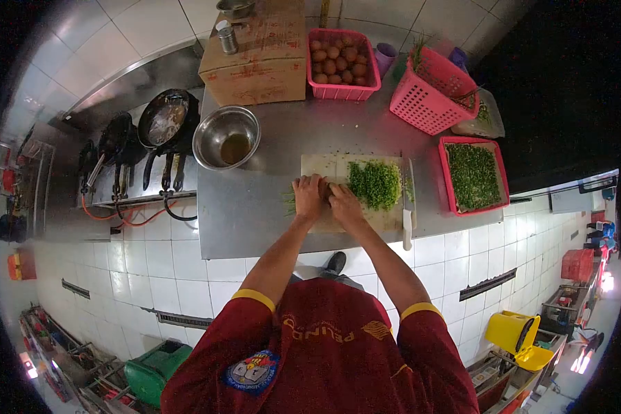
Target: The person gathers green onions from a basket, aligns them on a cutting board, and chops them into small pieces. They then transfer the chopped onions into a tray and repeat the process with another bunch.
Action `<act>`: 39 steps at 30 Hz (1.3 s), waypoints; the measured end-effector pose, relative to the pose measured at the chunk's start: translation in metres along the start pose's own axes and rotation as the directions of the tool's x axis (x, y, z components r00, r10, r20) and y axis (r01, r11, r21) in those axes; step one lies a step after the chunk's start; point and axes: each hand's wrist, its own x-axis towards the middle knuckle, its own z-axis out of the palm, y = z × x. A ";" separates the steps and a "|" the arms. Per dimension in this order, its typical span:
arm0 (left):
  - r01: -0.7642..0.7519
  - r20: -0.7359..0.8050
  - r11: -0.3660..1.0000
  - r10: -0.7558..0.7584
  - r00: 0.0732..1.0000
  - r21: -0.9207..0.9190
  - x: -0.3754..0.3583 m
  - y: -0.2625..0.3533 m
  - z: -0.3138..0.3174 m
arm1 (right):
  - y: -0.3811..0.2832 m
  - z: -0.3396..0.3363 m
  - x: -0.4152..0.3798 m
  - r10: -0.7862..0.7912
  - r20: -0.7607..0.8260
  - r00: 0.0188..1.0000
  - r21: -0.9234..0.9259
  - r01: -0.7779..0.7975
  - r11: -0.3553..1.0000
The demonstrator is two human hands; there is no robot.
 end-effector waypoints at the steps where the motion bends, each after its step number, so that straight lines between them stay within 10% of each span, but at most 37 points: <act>1: -0.021 0.047 1.000 0.021 0.999 0.008 0.000 -0.002 -0.006 | 0.000 0.004 0.002 0.047 -0.042 0.998 0.062 -0.045 0.997; 5: -0.355 0.124 0.932 0.362 0.924 -0.074 -0.007 -0.011 -0.041 | 0.000 0.010 -0.002 0.064 -0.132 0.989 0.078 -0.054 0.995; 14: -0.500 0.234 0.863 0.501 0.833 -0.071 -0.011 -0.028 -0.030 | -0.002 -0.017 -0.005 0.032 -0.179 0.983 -0.018 -0.035 0.999; 20: -0.386 0.173 0.916 0.400 0.900 -0.107 -0.008 -0.007 -0.038 | 0.006 -0.004 -0.011 0.073 -0.179 0.981 -0.033 -0.080 0.996; 23: -0.022 0.113 0.999 0.019 0.993 0.031 -0.002 0.004 -0.015 | 0.005 -0.007 -0.011 0.077 -0.113 0.991 -0.055 -0.084 0.995; 33: -0.004 0.149 0.937 -0.051 0.988 0.350 -0.003 0.015 0.009 | -0.001 -0.003 -0.008 0.070 -0.101 0.992 -0.147 -0.084 0.986; 39: -0.006 0.130 0.929 -0.045 0.991 0.370 -0.002 0.011 0.011 | 0.022 -0.070 -0.070 0.468 -0.393 0.792 0.053 -0.488 0.871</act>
